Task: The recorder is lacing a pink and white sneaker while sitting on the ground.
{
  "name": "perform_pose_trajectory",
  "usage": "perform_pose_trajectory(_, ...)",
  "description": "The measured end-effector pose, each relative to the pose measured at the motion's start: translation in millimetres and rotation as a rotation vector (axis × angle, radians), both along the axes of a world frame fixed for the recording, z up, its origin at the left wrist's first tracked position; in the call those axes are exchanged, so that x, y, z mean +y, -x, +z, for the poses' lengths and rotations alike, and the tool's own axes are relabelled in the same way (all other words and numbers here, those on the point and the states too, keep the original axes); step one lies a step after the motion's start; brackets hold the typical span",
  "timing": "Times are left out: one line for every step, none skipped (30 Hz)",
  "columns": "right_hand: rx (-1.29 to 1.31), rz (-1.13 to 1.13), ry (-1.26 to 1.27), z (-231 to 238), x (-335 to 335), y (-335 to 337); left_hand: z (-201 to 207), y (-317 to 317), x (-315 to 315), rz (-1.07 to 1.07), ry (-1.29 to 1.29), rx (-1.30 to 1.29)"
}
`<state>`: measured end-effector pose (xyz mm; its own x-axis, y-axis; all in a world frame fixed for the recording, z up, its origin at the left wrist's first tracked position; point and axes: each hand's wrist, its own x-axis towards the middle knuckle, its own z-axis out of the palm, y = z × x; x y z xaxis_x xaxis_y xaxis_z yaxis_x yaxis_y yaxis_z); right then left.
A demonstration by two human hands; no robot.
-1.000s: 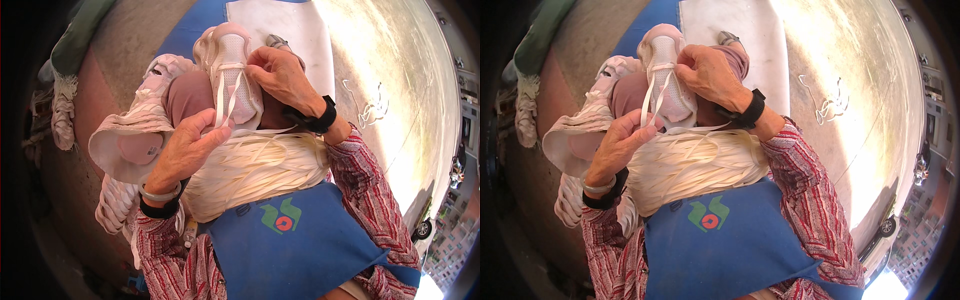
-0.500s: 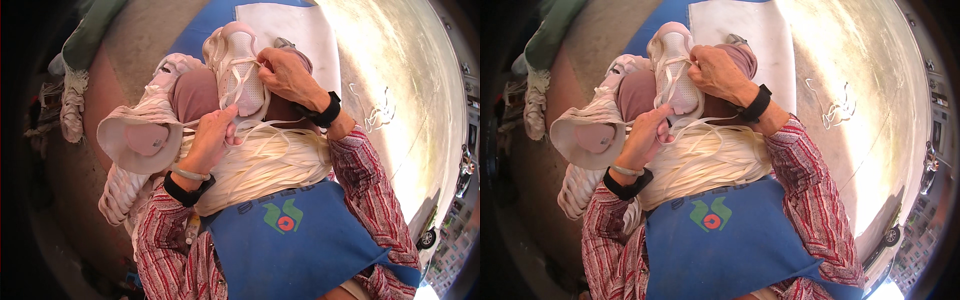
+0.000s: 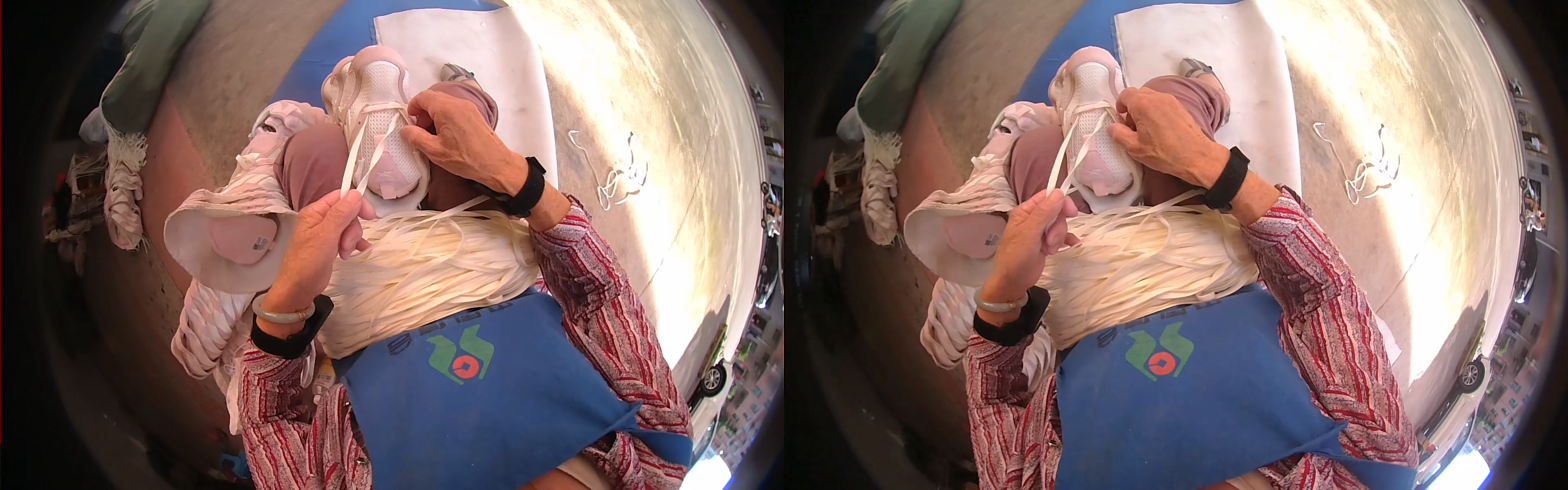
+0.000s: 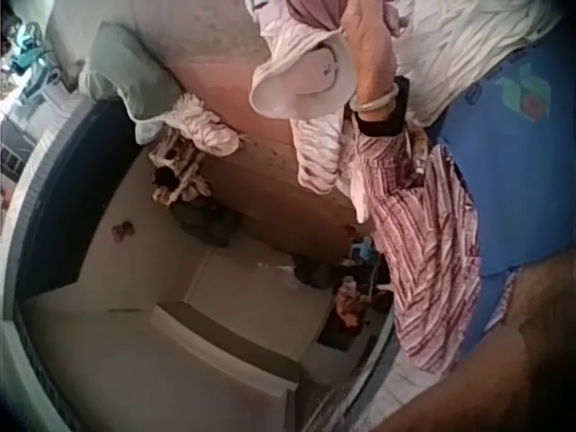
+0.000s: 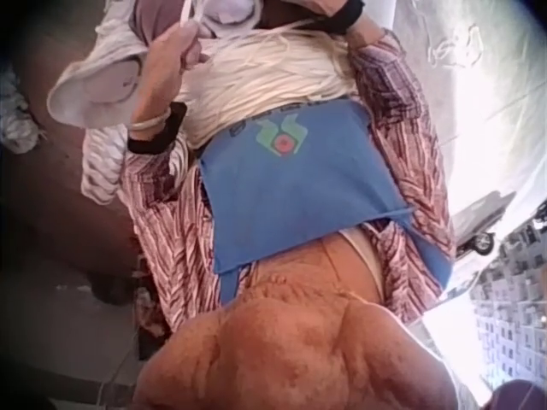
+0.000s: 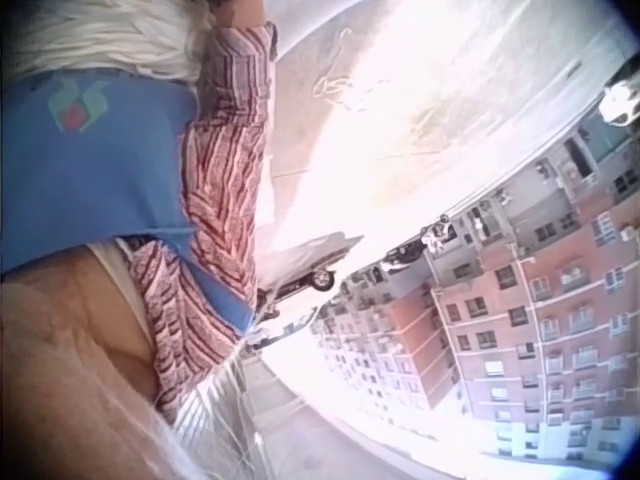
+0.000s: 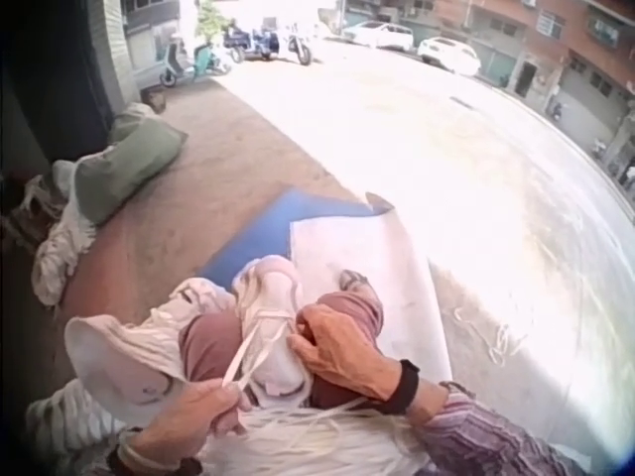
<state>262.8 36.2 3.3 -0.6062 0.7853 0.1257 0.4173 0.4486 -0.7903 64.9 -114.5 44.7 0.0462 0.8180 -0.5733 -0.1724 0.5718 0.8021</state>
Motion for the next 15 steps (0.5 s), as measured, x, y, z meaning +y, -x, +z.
perform_pose_trajectory(-0.017, 0.012, -0.032, 2.7, 0.5, -1.9, 9.7, 2.5, 1.7, 0.013, -0.040, -0.084)
perform_pose_trajectory(-0.023, 0.004, -0.030, 2.2, 2.1, -5.8, 16.9, 4.7, 4.2, 0.027, -0.079, -0.171)
perform_pose_trajectory(-0.014, -0.001, -0.037, 1.6, 4.9, -8.6, 24.4, 8.5, 6.7, 0.028, -0.076, -0.173)
perform_pose_trajectory(-0.006, -0.007, -0.044, 1.9, 7.6, -12.1, 31.5, 12.3, 11.5, 0.062, -0.200, -0.295)
perform_pose_trajectory(-0.010, -0.010, -0.043, 5.7, 10.0, -16.6, 38.1, 16.3, 17.1, 0.093, -0.325, -0.420)
perform_pose_trajectory(0.101, -0.048, 0.159, 12.1, 11.4, -20.1, 44.8, 21.9, 21.3, 0.097, -0.324, -0.420)
perform_pose_trajectory(0.212, -0.087, 0.361, 19.4, 12.3, -23.8, 50.8, 28.1, 26.7, 0.051, -0.427, -0.562)
perform_pose_trajectory(0.212, -0.088, 0.361, 30.9, 11.2, -29.6, 57.5, 31.4, 31.5, -0.002, -0.531, -0.706)
perform_pose_trajectory(0.353, -0.122, 0.519, 43.2, 7.5, -34.2, 64.1, 34.1, 33.7, -0.001, -0.531, -0.706)
perform_pose_trajectory(0.495, -0.155, 0.677, 49.6, 4.5, -38.3, 70.5, 36.8, 35.4, 0.018, -0.571, -0.717)
perform_pose_trajectory(0.530, -0.171, 0.722, 48.7, 2.4, -44.6, 75.1, 37.5, 37.5, 0.030, -0.612, -0.729)
perform_pose_trajectory(0.534, -0.172, 0.719, 46.6, -1.7, -45.6, 78.4, 40.0, 39.4, 0.026, -0.613, -0.726)
perform_pose_trajectory(0.570, -0.165, 0.786, 44.6, -7.0, -46.0, 80.9, 44.1, 41.3, 0.029, -0.628, -0.826)
perform_pose_trajectory(0.608, -0.153, 0.856, 45.7, -13.1, -43.7, 83.7, 48.3, 41.3, 0.034, -0.643, -0.921)
perform_pose_trajectory(0.626, -0.118, 0.891, 46.6, -19.2, -38.4, 83.9, 50.3, 41.2, 0.008, -0.656, -0.934)
